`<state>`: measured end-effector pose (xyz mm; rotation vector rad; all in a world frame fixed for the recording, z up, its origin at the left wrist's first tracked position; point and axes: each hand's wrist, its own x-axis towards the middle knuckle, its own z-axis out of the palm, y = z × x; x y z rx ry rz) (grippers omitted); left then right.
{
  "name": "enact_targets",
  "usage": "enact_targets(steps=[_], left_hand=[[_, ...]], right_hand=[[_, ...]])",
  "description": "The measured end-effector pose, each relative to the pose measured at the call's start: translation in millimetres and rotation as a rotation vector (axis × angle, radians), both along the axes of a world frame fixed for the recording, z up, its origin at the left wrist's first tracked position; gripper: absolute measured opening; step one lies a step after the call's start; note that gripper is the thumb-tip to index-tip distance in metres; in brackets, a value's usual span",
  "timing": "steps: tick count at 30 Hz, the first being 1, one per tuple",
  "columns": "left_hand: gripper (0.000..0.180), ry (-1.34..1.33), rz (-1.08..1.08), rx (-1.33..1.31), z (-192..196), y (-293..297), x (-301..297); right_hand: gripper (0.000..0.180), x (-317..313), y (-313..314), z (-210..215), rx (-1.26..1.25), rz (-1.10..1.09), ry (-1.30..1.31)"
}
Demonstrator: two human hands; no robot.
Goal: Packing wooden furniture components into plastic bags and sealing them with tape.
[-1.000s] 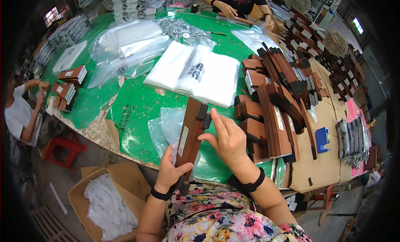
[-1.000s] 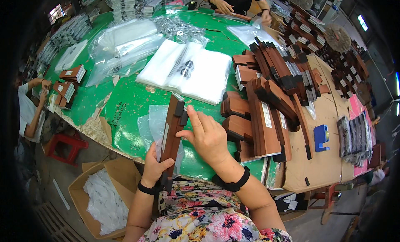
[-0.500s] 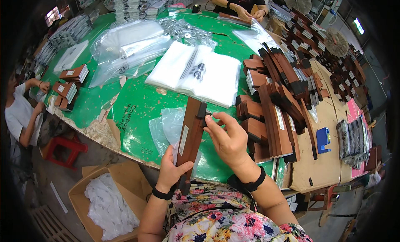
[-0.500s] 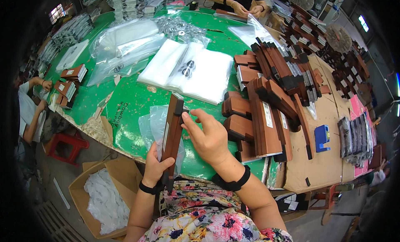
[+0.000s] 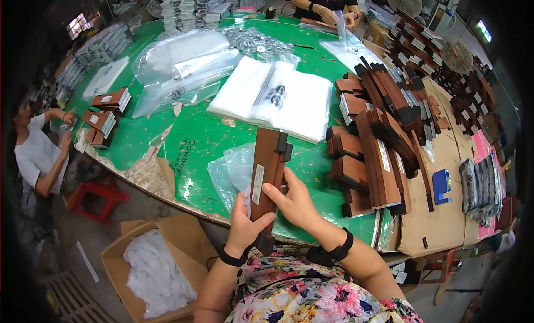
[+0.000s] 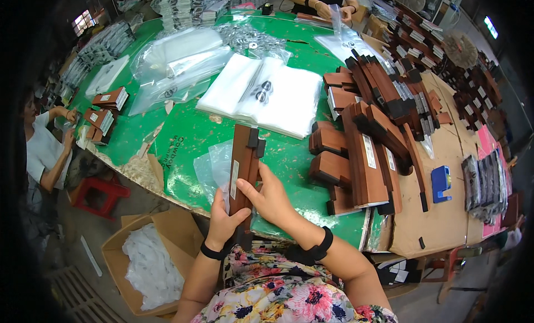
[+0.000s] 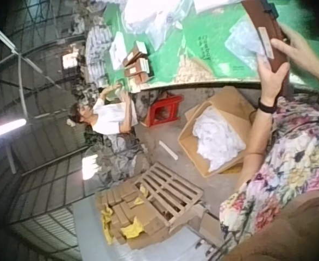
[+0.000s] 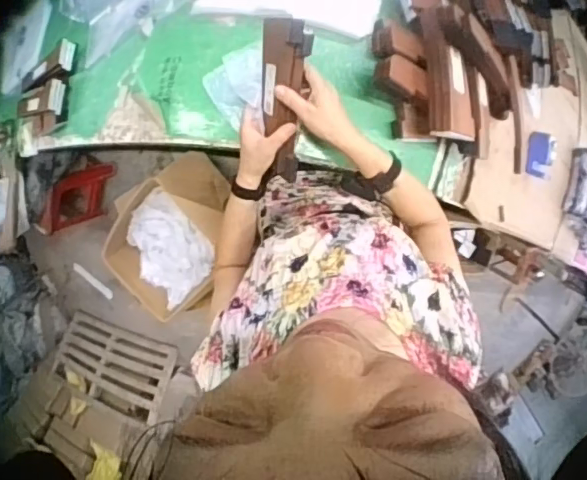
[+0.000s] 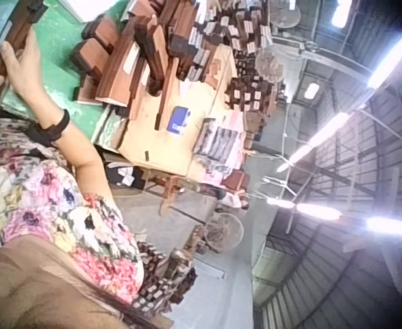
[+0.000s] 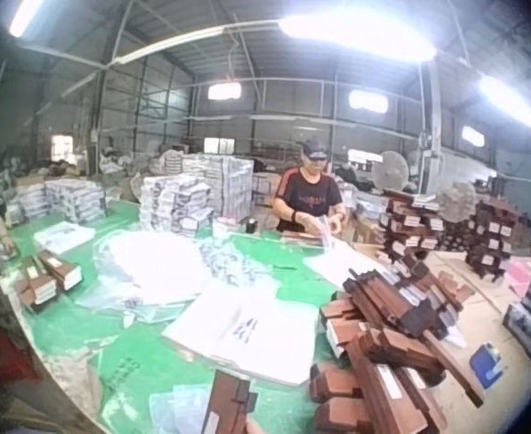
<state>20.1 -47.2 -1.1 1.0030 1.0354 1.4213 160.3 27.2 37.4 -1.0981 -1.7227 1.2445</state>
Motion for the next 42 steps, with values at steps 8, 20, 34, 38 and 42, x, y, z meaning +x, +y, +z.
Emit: enact_targets(steps=[8, 20, 34, 38, 42], left_hand=[[0.053, -0.058, 0.036, -0.039, -8.4, -4.3, -21.4], [0.029, 1.142, 0.133, 0.399, -22.4, -15.8, -1.4], [0.031, 1.181, -0.198, 0.397, 9.4, -48.8, -27.5], [0.020, 1.142, -0.200, 0.493, 10.9, -40.7, -28.2], [0.024, 1.130, -0.217, 0.522, 5.6, -31.0, -28.2]], right_hand=[[0.028, 0.2, 23.1, 2.4, -0.070, -0.142, 0.303], [0.062, -88.1, 46.1, 105.5, 1.250, -0.041, -0.377], [0.083, -161.5, 121.1, -6.5, 0.873, 0.228, -0.780], [0.068, -140.0, 128.6, -13.2, 0.741, 0.229, -0.965], [0.061, -124.1, 128.8, -10.0, 0.730, 0.209, -0.884]])
